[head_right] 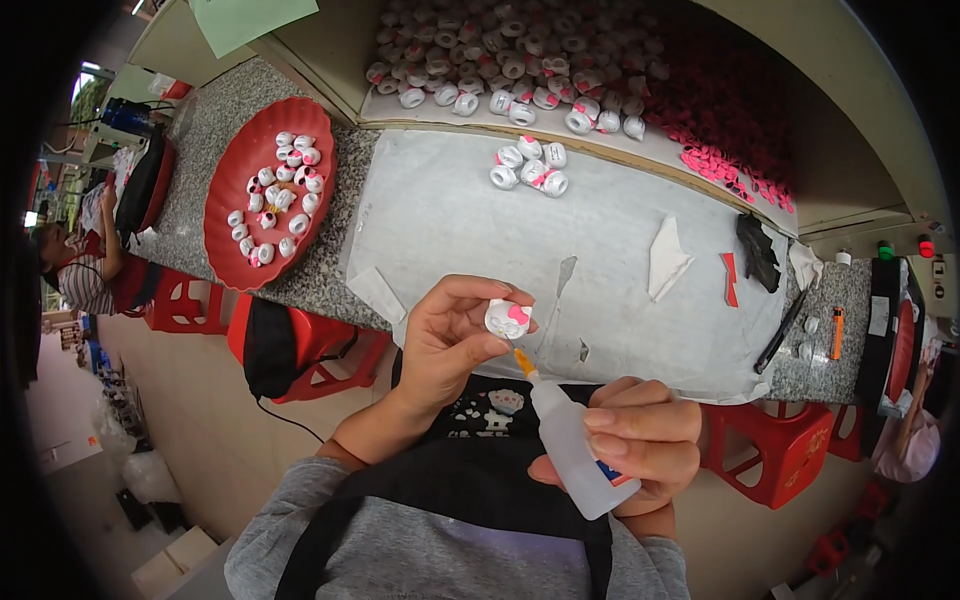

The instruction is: Assembling small toy components by applying glue and attaching parts at a factory workbench.

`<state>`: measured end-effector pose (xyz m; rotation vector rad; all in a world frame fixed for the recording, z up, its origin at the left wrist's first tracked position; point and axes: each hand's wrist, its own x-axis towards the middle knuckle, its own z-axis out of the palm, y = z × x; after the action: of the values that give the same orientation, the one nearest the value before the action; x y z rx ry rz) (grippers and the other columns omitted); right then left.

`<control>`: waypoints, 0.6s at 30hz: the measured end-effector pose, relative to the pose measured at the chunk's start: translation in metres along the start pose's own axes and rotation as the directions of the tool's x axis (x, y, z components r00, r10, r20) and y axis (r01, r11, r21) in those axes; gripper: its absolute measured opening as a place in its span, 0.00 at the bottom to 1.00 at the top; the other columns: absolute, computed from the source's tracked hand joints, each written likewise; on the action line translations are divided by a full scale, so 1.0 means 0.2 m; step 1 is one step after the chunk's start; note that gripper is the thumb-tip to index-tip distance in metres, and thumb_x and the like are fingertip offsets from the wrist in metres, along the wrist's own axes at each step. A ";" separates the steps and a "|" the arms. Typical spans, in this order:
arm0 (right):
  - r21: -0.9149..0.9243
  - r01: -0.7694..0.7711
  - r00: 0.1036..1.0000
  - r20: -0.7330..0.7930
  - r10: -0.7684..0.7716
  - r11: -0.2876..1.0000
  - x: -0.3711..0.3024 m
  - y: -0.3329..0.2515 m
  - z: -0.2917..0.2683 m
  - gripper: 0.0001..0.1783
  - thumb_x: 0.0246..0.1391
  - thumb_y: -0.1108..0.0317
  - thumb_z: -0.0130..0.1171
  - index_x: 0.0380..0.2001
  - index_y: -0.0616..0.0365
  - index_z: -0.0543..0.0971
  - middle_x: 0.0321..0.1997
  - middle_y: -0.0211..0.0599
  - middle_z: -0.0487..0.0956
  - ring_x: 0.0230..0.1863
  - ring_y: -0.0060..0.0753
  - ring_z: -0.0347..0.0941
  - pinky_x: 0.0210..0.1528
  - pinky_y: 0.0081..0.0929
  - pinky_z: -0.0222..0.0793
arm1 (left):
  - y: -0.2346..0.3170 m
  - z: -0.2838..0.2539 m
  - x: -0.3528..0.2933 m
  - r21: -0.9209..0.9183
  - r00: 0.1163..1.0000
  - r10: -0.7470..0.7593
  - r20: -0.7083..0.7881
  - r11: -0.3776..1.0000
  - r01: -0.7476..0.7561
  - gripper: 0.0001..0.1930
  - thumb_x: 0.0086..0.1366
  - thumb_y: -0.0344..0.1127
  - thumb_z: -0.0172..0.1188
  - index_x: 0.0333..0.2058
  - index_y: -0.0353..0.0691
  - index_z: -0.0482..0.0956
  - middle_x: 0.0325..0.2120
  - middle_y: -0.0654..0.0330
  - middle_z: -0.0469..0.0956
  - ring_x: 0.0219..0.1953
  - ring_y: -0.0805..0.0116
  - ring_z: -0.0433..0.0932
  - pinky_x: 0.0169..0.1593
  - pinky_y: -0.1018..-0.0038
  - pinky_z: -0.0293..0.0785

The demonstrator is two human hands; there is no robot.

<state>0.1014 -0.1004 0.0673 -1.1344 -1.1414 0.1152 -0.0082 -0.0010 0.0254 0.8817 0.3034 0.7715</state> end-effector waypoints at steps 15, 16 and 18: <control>-0.028 -0.026 0.989 0.145 0.029 0.999 0.01 -0.03 -0.03 0.22 0.31 0.64 0.65 0.27 0.52 0.61 0.28 0.29 0.62 0.20 0.20 0.59 0.21 0.15 0.59 | 0.00 0.01 -0.01 -0.005 1.000 -0.023 0.000 1.000 0.023 0.18 0.46 0.21 0.54 0.38 0.31 0.63 0.37 0.49 0.68 0.41 0.66 0.68 0.45 0.72 0.65; -0.028 -0.025 0.989 0.146 0.029 0.999 0.01 -0.03 -0.03 0.22 0.31 0.64 0.65 0.27 0.52 0.61 0.28 0.29 0.62 0.20 0.20 0.59 0.21 0.15 0.59 | 0.00 0.01 -0.01 -0.010 1.000 -0.024 0.000 1.000 0.024 0.18 0.46 0.21 0.54 0.38 0.31 0.63 0.37 0.49 0.68 0.41 0.66 0.68 0.45 0.72 0.64; -0.039 -0.013 0.986 0.167 0.019 0.999 0.01 -0.03 -0.04 0.23 0.31 0.64 0.65 0.27 0.51 0.61 0.28 0.29 0.62 0.21 0.20 0.59 0.20 0.15 0.59 | 0.00 0.00 -0.01 -0.005 1.000 -0.024 -0.001 1.000 0.024 0.18 0.46 0.22 0.54 0.38 0.31 0.63 0.37 0.49 0.68 0.41 0.67 0.68 0.45 0.72 0.64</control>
<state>0.1050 -0.1070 0.0742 -1.1842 -1.2874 0.2054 -0.0093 -0.0020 0.0260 0.8721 0.3121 0.7505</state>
